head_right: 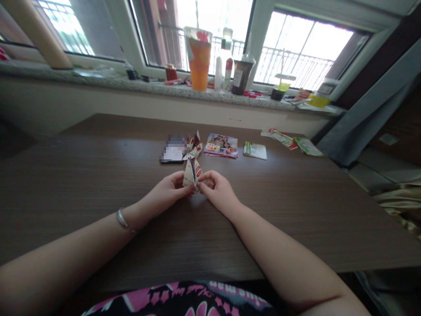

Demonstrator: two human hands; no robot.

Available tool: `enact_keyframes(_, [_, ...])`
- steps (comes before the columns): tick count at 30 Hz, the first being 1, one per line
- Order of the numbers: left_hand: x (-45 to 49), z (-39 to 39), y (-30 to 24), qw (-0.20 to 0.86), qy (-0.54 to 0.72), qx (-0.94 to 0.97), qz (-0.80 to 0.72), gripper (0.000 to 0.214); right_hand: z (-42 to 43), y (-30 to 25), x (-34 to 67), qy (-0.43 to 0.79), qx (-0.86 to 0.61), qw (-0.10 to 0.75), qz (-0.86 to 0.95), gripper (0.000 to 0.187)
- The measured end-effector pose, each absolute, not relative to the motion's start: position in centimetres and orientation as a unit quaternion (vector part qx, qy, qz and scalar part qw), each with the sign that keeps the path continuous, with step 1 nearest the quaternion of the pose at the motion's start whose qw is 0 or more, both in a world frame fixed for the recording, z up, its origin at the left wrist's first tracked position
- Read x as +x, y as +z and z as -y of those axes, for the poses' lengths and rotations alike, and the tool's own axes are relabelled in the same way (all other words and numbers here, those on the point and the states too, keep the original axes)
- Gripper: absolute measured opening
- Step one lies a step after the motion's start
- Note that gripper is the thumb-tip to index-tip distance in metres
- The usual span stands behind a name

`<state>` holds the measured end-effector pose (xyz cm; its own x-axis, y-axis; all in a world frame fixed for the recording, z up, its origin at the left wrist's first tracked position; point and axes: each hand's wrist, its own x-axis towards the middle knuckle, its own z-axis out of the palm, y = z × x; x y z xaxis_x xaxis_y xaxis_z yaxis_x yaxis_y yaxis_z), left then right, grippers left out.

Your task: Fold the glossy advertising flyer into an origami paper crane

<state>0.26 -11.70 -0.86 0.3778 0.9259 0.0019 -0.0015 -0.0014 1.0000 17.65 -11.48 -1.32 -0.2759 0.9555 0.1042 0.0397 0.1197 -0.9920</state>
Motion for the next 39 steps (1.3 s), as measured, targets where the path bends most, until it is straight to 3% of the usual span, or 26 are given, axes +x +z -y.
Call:
enact_keyframes(8, [0.12,11.67,-0.99,0.576,0.389,0.595,-0.402,0.037,11.75,-1.12,17.55,0.508,-0.413,0.423,0.626,0.022])
enact_keyframes(17, [-0.11,11.92,-0.54,0.621,0.383,0.574,-0.372,0.052,11.65,-1.46,17.32,0.551,-0.397,0.447,0.582,0.041])
enact_keyframes(25, [-0.13,11.64,-1.32,0.522,0.38,0.653,-0.396,0.03,11.41,-1.77,17.4,0.484,-0.427,0.455,0.614,0.039])
enact_keyframes(32, [-0.05,11.62,-1.14,0.527,0.387,0.638,-0.407,0.028,11.47,-1.41,17.86,0.44,-0.455,0.39,0.669,0.023])
enact_keyframes(39, [0.08,11.81,-0.69,0.557,0.389,0.616,-0.4,0.031,11.51,-1.27,17.93,0.441,-0.461,0.396,0.66,0.023])
